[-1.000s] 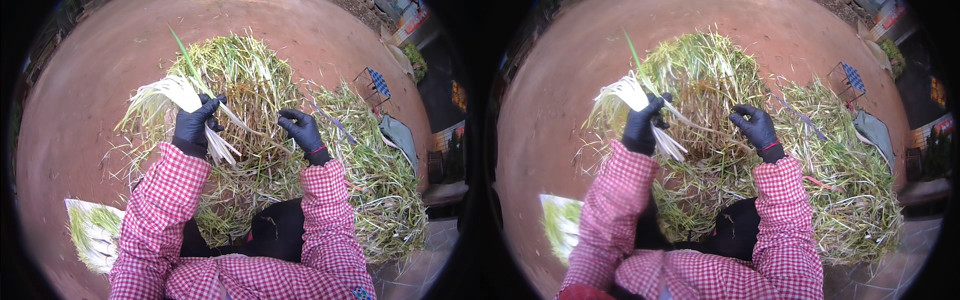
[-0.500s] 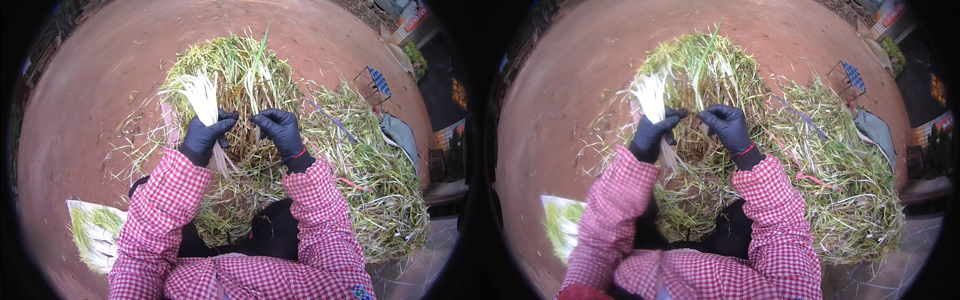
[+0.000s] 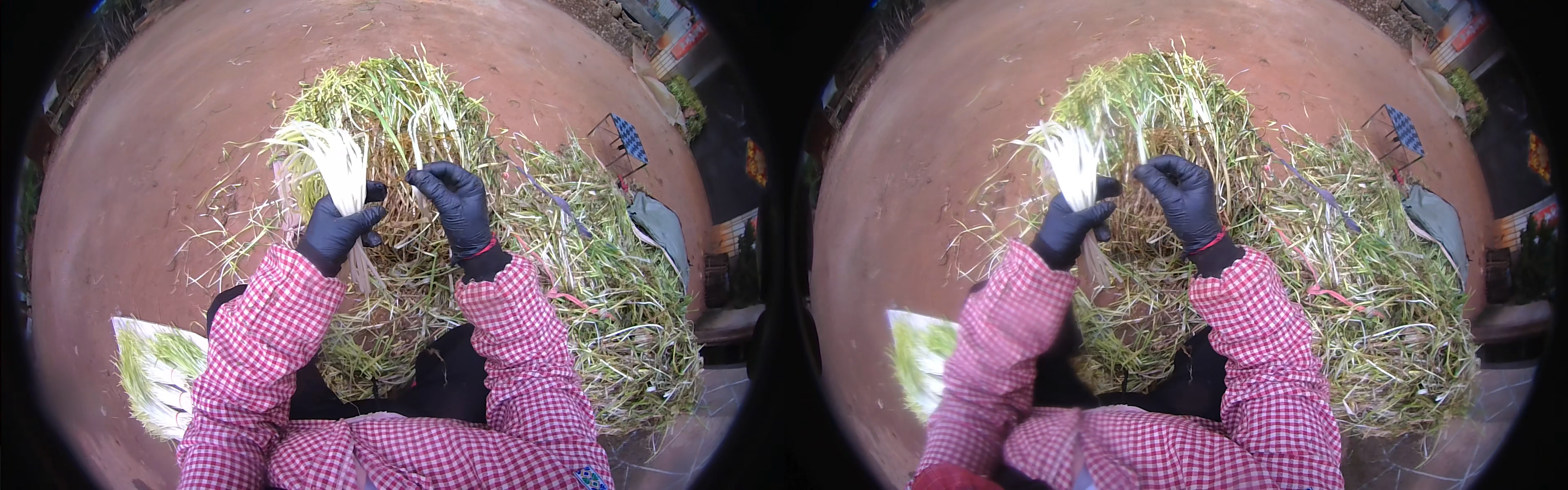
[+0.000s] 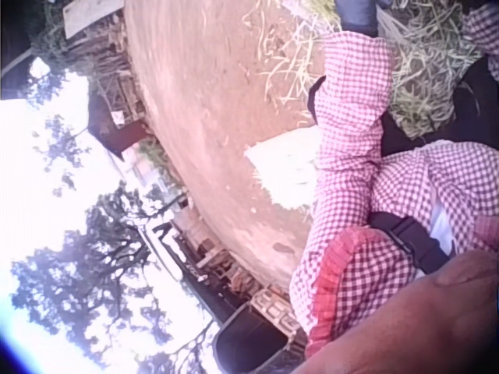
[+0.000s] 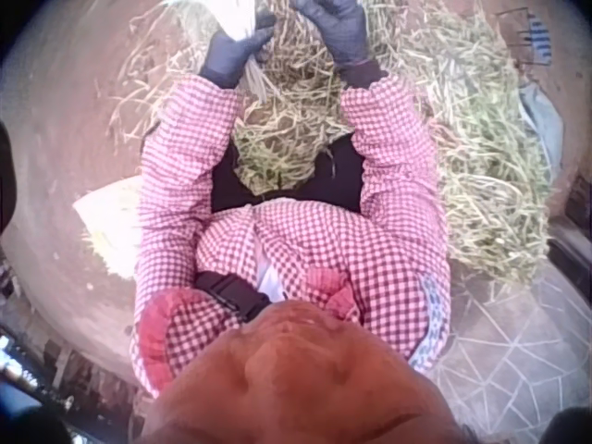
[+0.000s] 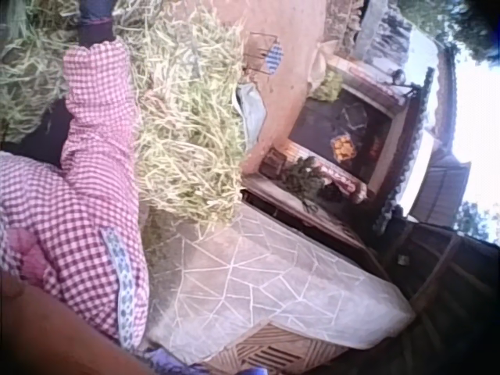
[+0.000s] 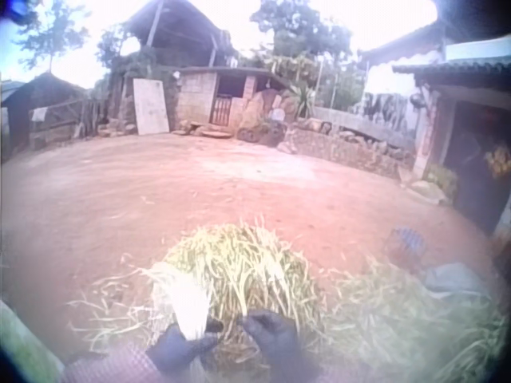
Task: The person sits on the ground and repeatedly pulls apart long, fibrous plant stalks by hand. They separate the stalks into thinner strands and place the processed material into a growing pile in front of them.
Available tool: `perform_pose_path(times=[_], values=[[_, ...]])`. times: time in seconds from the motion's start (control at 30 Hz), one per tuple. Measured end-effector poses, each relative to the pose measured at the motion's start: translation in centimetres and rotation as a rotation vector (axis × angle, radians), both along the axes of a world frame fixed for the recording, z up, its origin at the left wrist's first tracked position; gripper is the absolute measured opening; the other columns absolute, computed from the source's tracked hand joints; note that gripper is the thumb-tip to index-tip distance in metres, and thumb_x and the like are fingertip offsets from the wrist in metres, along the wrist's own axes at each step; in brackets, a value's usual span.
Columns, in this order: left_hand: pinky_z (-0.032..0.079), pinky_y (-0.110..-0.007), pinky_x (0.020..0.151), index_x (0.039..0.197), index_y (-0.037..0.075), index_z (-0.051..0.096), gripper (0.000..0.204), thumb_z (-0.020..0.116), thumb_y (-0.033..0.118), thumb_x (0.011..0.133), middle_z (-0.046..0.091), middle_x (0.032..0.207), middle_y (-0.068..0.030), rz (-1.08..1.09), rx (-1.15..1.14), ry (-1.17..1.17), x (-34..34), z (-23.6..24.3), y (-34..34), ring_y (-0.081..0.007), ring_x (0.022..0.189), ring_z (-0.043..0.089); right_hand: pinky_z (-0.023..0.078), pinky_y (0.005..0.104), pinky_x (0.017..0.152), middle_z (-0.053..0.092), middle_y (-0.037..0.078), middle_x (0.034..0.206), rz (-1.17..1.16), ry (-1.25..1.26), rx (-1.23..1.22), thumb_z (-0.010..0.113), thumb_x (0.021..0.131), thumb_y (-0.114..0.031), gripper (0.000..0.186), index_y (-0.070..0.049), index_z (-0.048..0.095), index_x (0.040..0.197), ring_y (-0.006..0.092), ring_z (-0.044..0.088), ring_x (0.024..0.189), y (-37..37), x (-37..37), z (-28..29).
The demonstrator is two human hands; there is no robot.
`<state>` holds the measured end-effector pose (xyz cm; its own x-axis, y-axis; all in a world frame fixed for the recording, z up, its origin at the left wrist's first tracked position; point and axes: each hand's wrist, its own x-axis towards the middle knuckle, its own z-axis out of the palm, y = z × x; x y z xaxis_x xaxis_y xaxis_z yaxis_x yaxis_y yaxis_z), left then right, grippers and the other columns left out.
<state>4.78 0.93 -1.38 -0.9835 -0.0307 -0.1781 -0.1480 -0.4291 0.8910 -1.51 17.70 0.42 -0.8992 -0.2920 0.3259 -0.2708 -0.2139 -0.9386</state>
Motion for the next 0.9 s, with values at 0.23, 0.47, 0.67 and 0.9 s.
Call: perform_pose_path(times=[0.23,0.47,0.67,0.9], values=[[0.051,-0.023,0.054,0.095,0.0,0.053,0.023,0.059,0.018,0.081,0.06,0.075,-0.0055,0.005,0.354,0.039,-0.6,-0.6,-2.2,-0.0134,0.057,0.057,0.044,0.0202,0.059,0.06,0.003,0.086,0.499,-0.251,0.187,0.063,0.082,-0.023,0.054,-0.003,0.04,0.127,0.0081,0.054,0.069,-2.5,2.0,-1.2],[0.034,-0.02,0.046,0.095,0.008,0.055,0.016,0.053,0.021,0.087,0.05,0.066,0.0053,0.302,0.418,0.072,0.0,2.5,-10.8,-0.0074,0.05,0.042,0.037,0.0182,0.047,0.063,0.001,0.076,0.446,-0.524,0.321,0.061,0.083,-0.018,0.029,0.0,0.059,0.106,0.0031,0.044,0.052,9.9,0.2,-3.3],[0.029,-0.017,0.048,0.093,0.012,0.054,0.012,0.053,0.023,0.087,0.044,0.065,0.0103,0.311,0.304,0.076,0.8,4.4,-10.0,-0.0035,0.051,0.037,0.037,0.037,0.094,0.052,0.019,0.115,0.117,0.17,1.23,0.061,0.079,-0.04,0.059,-0.007,0.045,0.125,0.03,0.049,0.109,10.4,-0.8,-3.2],[0.033,-0.02,0.051,0.098,0.01,0.055,0.021,0.056,0.026,0.085,0.054,0.074,0.0049,0.258,0.259,0.003,-0.9,2.1,-5.1,-0.0068,0.056,0.041,0.047,0.0349,0.065,0.062,0.012,0.083,0.227,0.269,0.666,0.058,0.082,-0.024,0.032,-0.005,0.055,0.107,0.0258,0.061,0.072,-1.7,2.7,-0.2]])
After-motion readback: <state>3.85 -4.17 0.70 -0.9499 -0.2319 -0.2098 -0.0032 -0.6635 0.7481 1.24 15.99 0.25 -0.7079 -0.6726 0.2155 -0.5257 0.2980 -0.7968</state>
